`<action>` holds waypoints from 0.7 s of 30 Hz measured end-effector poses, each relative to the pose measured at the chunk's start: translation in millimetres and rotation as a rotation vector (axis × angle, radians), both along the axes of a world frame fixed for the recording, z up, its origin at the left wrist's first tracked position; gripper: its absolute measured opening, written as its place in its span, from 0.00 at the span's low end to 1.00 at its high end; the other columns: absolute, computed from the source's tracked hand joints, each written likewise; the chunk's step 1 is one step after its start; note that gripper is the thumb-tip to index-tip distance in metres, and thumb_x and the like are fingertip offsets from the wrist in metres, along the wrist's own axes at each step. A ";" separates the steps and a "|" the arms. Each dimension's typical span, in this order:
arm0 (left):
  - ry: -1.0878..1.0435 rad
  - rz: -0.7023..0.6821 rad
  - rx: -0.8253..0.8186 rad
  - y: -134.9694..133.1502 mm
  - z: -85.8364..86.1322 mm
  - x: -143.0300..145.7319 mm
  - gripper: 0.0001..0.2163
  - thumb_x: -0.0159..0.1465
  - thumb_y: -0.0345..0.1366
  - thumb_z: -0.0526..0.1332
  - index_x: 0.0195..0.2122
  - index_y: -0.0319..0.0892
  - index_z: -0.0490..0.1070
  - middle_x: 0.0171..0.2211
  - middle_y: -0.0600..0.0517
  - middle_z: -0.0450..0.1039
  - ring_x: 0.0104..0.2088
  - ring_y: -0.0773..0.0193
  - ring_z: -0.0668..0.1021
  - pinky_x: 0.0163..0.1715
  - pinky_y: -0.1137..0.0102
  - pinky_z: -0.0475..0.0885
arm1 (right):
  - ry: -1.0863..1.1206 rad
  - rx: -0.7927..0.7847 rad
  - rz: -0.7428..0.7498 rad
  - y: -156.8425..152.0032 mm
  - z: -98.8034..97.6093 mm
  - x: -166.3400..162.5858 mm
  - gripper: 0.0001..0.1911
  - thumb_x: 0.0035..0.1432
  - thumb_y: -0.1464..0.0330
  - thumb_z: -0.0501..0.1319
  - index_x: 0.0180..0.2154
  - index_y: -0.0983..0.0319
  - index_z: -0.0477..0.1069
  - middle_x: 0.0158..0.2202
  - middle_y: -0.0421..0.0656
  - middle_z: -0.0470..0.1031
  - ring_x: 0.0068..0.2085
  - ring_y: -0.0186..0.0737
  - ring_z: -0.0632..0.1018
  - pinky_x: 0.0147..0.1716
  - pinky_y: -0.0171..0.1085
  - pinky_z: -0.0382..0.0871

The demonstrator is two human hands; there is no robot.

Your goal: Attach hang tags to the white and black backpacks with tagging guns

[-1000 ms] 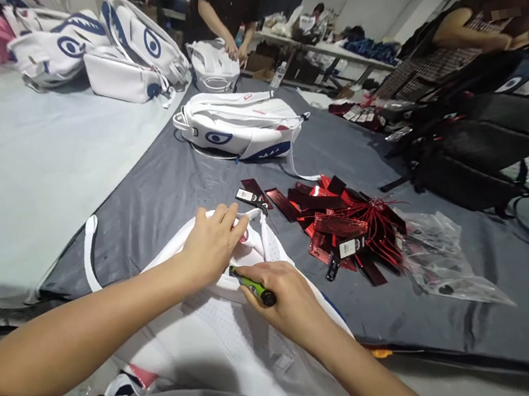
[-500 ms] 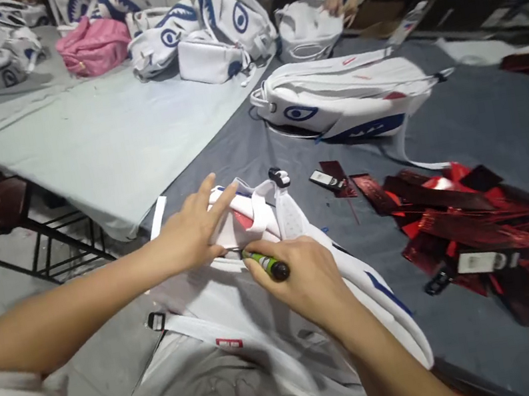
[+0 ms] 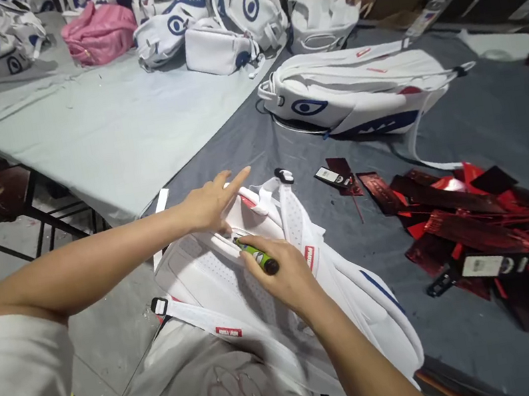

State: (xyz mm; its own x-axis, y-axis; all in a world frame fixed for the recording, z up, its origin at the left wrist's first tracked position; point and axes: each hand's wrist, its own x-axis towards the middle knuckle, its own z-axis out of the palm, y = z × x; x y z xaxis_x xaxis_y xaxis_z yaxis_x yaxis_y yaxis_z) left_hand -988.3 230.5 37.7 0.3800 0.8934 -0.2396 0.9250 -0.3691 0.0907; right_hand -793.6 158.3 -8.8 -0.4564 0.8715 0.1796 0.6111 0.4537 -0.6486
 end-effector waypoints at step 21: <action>-0.033 -0.021 -0.079 4.4 -10.9 -9.2 0.51 0.59 0.27 0.62 0.72 0.52 0.24 0.73 0.36 0.33 0.61 0.48 0.71 0.49 0.63 0.73 | 0.015 -0.002 -0.036 5.0 -2.2 -4.9 0.17 0.65 0.59 0.58 0.49 0.60 0.77 0.44 0.46 0.82 0.43 0.47 0.81 0.45 0.45 0.72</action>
State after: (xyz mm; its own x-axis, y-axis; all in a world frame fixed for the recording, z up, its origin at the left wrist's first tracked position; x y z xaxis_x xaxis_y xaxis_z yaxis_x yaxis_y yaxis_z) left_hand -997.6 234.9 26.8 0.4073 0.8641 -0.2956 0.9131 -0.3788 0.1507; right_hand -798.5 163.3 -10.9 -0.4223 0.8874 0.1849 0.6169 0.4308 -0.6587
